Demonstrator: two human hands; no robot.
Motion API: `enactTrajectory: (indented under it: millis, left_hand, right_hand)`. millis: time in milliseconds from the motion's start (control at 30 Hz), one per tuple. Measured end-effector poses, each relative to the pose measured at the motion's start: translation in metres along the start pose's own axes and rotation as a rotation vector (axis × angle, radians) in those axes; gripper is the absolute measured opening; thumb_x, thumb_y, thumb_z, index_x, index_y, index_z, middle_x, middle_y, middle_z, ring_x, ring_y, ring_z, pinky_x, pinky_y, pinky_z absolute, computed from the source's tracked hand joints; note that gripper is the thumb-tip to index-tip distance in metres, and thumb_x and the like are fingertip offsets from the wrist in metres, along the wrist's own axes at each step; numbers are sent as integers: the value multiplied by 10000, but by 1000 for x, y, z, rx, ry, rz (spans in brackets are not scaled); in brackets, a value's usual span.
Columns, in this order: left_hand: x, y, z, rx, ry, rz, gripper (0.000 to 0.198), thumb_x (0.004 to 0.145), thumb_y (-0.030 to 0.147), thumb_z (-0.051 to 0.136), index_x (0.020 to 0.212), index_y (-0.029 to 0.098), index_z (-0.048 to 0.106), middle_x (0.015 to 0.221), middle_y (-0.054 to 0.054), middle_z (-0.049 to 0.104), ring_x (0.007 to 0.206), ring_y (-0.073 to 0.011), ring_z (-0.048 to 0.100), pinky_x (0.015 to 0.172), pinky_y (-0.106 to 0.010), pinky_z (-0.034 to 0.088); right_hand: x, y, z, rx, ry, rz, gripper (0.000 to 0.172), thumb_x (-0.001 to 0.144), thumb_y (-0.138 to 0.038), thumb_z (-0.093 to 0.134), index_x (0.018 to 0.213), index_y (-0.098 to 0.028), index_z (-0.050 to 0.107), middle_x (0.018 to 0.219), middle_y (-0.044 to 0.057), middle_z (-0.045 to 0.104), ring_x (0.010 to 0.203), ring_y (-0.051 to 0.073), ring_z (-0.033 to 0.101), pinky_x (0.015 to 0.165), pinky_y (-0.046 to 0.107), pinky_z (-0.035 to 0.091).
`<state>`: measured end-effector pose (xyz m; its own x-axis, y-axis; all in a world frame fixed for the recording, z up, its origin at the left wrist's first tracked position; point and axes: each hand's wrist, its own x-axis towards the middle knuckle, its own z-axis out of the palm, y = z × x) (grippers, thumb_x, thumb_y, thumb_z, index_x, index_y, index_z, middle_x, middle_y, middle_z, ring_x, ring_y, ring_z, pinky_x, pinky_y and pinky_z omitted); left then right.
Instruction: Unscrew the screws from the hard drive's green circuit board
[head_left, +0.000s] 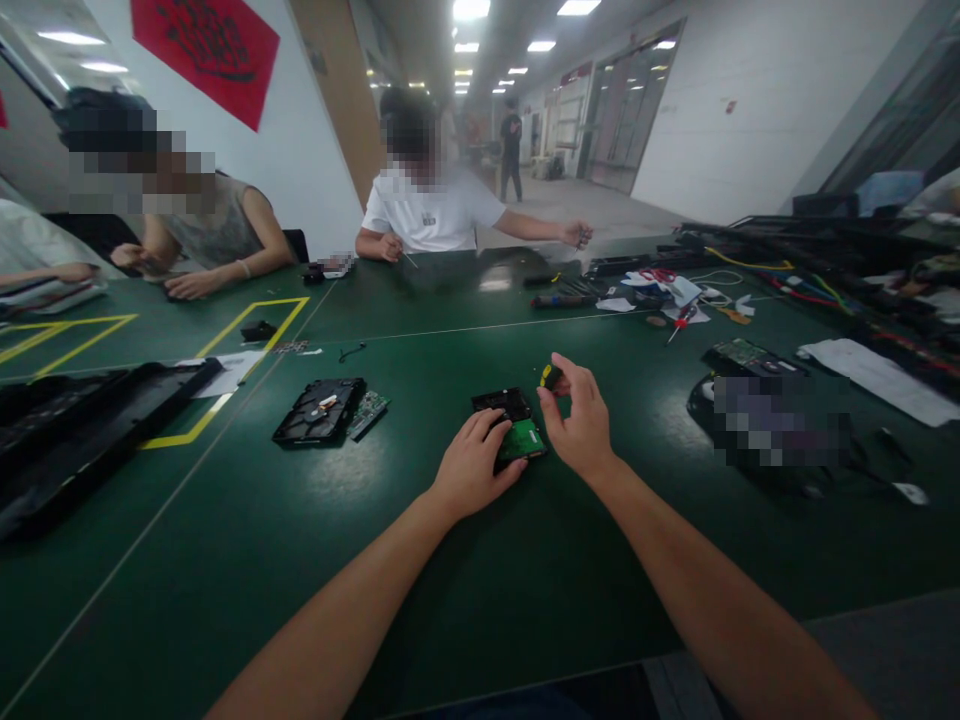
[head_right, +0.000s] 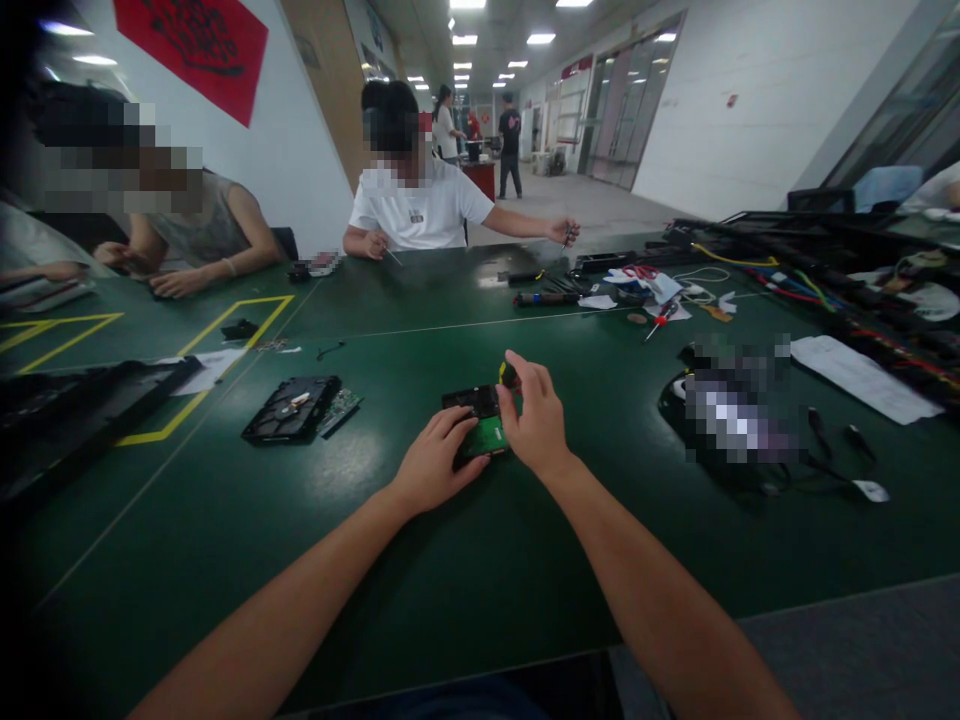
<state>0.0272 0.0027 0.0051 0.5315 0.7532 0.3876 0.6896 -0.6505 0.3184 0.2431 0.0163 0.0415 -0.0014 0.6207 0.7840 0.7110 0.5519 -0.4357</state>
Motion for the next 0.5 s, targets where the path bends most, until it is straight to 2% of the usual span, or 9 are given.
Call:
enactTrajectory:
  millis: [100,333,500]
  left_hand:
    - [-1,-2,2,-9,8,12,578,962,501,665,1431,173,583,1536,-163,544,1472,-357,481,1254,-547,421]
    - [-1,-5,5,-26,28,21,588,956,493,676,1444,180,572,1543,-164,538,1474,-365,477,1246,-563,428]
    - [-1,-3,3,-30,23,19,596,961,509,670,1440,167,575,1536,-172,544,1470,-365,481,1245,-560,429]
  right_hand:
    - [-1,-1,0,32,-10,-9,504,1069,-330,542,1562,-311,437,1270,111,644,993,252,689,917,490,629]
    - [-1,2,1,31,56,-45,473,1024,-362,662,1470,-320,510,1236,97,614,955,241,675,813,446,643]
    - [0,1,0,35,37,-42,474,1045,-313,610,1503,-315,490,1277,107,627,968,243,688,844,461,644]
